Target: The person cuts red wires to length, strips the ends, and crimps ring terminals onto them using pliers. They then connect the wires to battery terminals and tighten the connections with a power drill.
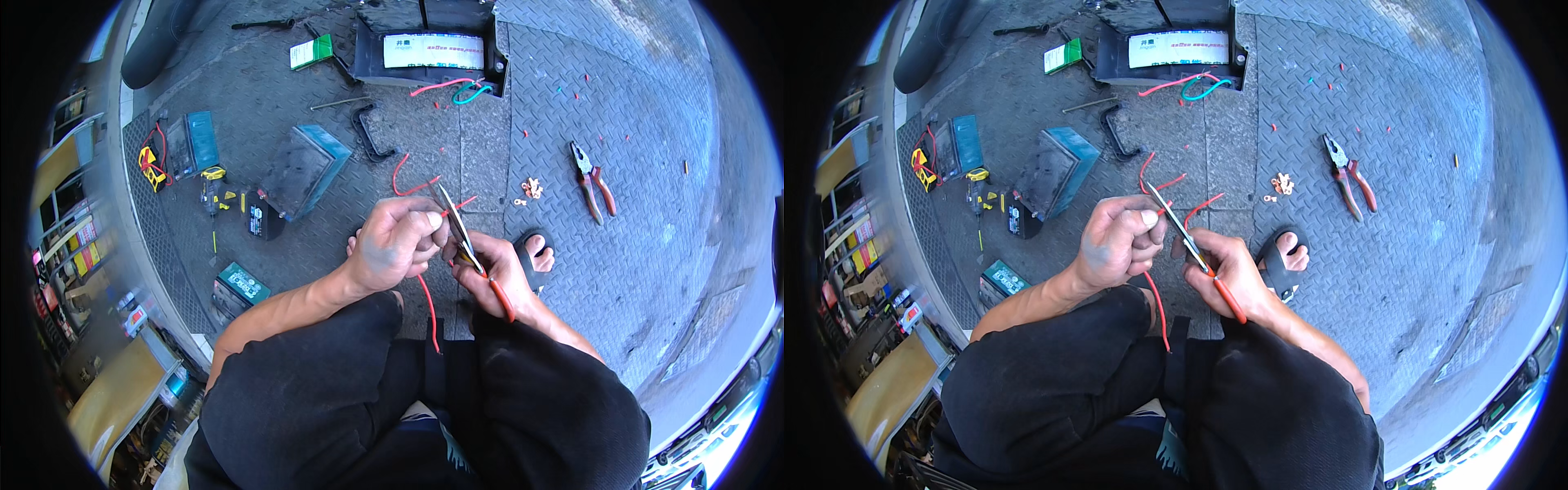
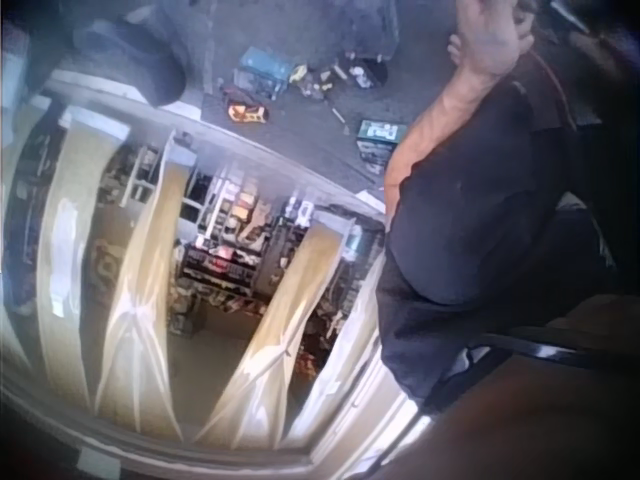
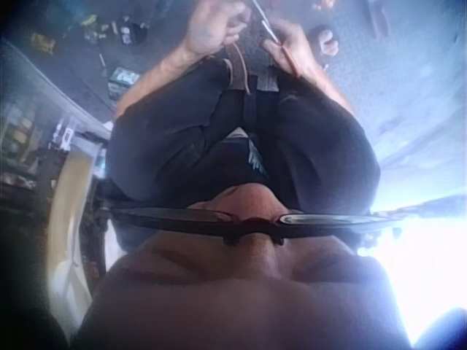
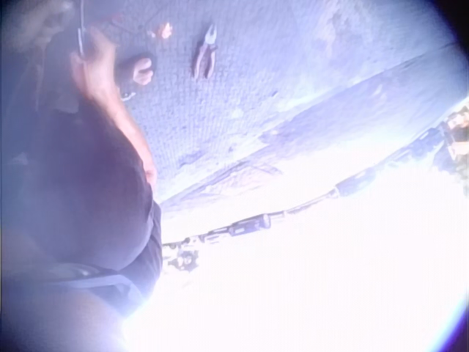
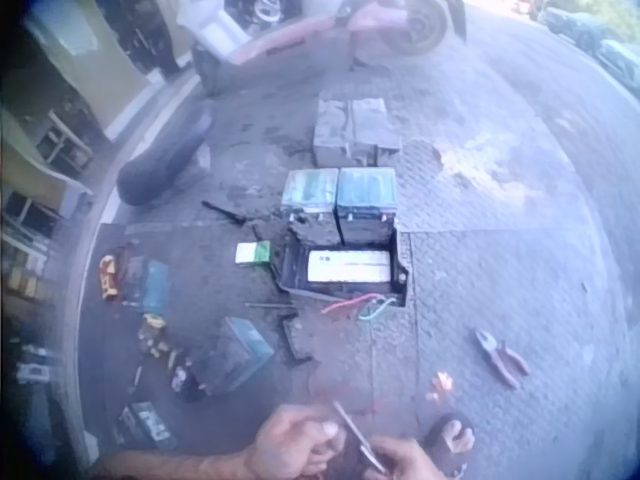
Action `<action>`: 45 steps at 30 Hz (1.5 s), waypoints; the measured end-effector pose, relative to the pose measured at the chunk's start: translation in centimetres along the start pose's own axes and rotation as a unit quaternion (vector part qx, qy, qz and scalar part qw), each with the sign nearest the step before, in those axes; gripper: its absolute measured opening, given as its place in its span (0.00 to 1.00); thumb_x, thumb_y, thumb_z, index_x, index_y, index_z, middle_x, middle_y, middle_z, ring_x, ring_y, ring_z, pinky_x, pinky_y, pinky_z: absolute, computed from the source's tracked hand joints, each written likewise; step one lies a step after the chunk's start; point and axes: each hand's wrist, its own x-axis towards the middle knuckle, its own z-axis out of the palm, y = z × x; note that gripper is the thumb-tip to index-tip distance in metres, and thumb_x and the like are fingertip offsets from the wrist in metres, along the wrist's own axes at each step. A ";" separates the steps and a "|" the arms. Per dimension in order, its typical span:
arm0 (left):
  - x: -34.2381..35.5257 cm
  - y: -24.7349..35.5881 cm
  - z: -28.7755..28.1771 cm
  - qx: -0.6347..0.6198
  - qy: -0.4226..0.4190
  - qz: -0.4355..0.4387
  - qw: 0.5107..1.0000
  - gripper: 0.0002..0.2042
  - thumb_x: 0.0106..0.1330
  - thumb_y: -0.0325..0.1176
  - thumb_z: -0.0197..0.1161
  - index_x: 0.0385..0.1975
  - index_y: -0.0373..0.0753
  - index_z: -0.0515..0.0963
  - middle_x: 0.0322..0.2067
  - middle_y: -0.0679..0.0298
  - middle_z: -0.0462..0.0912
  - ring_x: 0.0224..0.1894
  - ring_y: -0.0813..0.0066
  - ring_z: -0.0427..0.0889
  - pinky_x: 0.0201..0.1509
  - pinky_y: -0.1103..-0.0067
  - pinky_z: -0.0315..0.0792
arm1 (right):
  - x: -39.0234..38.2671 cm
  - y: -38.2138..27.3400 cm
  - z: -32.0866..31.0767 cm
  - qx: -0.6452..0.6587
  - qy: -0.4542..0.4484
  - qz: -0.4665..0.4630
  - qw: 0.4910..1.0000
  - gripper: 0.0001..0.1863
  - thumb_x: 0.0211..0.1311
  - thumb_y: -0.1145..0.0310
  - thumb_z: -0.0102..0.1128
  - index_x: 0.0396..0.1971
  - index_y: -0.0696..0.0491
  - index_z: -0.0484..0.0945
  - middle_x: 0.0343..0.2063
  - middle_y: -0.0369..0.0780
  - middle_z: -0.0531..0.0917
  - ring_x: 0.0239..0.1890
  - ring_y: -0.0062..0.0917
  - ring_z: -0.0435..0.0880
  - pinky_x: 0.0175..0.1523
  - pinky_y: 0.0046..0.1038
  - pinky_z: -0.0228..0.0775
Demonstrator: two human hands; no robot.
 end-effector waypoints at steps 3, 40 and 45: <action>0.0 -0.1 0.3 -0.010 0.024 0.004 1.000 0.14 0.80 0.35 0.54 0.31 0.35 0.77 0.19 0.75 0.64 0.17 0.91 0.58 0.18 0.84 0.52 | -0.2 -0.6 0.2 0.081 -0.022 0.031 0.996 0.13 0.63 0.81 0.59 0.47 0.60 0.82 0.26 0.27 0.75 0.28 0.08 0.68 0.31 0.19 0.61; 0.6 0.4 -0.3 0.385 0.076 0.214 0.895 0.09 0.82 0.29 0.57 0.41 0.31 0.81 0.18 0.59 0.77 0.20 0.69 0.80 0.25 0.70 0.69 | 0.5 -1.6 0.3 -0.214 0.111 -0.042 0.970 0.18 0.55 0.79 0.70 0.48 0.60 0.82 0.24 0.45 0.78 0.26 0.35 0.82 0.36 0.38 0.76; 0.7 -0.6 -0.2 0.166 0.030 0.139 0.976 0.13 0.84 0.32 0.54 0.40 0.31 0.81 0.18 0.76 0.71 0.19 0.91 0.65 0.23 0.82 0.58 | -0.1 -0.9 0.9 -0.020 0.047 0.014 0.999 0.09 0.65 0.80 0.59 0.44 0.59 0.81 0.26 0.28 0.77 0.25 0.11 0.72 0.30 0.21 0.63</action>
